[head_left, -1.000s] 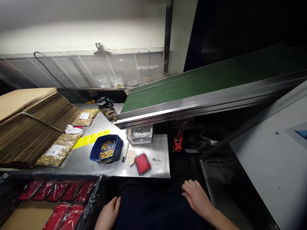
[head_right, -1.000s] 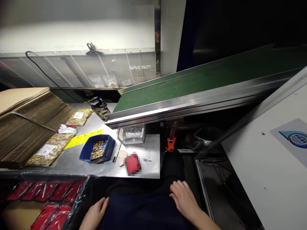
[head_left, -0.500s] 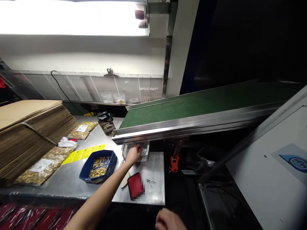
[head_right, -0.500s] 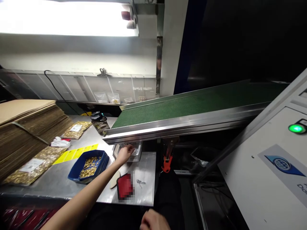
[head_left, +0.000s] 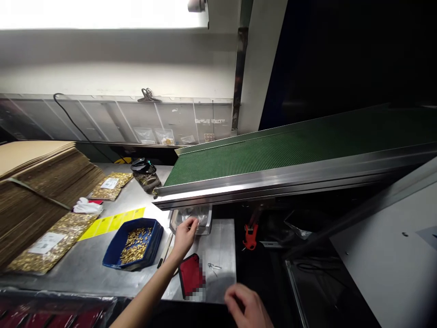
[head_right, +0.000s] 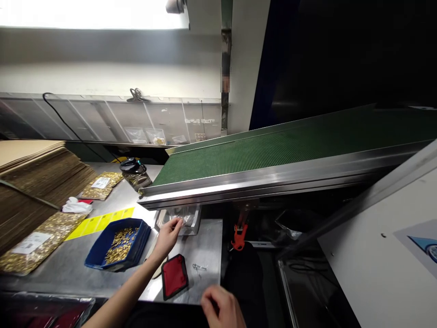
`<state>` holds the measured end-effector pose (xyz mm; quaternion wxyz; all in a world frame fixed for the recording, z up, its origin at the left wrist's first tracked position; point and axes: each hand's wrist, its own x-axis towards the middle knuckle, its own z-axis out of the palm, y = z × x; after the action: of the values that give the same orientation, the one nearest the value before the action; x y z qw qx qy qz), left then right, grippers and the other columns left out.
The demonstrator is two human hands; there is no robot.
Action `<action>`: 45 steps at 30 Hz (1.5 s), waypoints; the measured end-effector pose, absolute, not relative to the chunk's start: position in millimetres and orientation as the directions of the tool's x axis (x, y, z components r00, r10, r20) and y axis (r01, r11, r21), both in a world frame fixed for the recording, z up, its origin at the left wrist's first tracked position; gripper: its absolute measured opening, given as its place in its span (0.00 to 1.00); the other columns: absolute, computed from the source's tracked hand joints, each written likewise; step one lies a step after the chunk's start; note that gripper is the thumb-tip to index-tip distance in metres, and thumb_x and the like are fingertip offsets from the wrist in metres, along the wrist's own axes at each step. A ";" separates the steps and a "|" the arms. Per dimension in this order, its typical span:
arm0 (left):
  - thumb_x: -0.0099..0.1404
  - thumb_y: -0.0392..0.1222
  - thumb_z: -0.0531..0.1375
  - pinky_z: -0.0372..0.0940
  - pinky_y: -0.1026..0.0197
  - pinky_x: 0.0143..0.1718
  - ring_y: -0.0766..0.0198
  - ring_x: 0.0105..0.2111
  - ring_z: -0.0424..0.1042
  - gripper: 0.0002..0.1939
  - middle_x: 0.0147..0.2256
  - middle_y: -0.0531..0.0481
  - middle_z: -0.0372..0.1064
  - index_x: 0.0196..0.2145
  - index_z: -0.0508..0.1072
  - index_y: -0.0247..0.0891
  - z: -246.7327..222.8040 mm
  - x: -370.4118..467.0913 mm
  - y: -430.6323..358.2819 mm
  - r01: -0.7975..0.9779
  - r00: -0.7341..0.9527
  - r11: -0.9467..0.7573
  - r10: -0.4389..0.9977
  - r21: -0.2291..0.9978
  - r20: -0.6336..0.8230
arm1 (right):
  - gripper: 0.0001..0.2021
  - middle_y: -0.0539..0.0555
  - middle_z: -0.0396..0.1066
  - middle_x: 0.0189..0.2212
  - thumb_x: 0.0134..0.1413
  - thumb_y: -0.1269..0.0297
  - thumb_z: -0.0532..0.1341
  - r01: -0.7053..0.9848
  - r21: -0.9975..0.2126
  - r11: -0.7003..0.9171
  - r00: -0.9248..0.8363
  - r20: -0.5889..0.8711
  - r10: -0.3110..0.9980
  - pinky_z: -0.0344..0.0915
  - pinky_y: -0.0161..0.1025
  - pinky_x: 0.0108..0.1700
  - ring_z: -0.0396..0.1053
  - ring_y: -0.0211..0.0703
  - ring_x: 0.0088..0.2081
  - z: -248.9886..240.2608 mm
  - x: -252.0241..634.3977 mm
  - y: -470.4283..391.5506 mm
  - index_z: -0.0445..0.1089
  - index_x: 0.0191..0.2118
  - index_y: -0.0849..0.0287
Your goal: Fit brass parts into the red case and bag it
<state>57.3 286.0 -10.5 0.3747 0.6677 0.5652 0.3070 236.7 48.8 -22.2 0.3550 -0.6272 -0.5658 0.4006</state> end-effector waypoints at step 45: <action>0.59 0.26 0.52 0.56 0.57 0.38 0.59 0.35 0.62 0.11 0.33 0.52 0.60 0.33 0.62 0.41 -38.7 95.1 74.9 0.450 0.437 -0.068 0.887 0.890 -0.152 | 0.23 0.50 0.73 0.31 0.69 0.53 0.56 0.639 -0.632 -0.438 0.441 -0.166 0.882 0.52 0.37 0.33 0.62 0.37 0.27 -15.9 275.7 -5.8 0.57 0.22 0.57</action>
<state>95.1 74.9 -38.7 0.4847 0.6953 0.4805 0.2253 275.7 -5.8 -15.9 0.2479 -0.8117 -0.4684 0.2455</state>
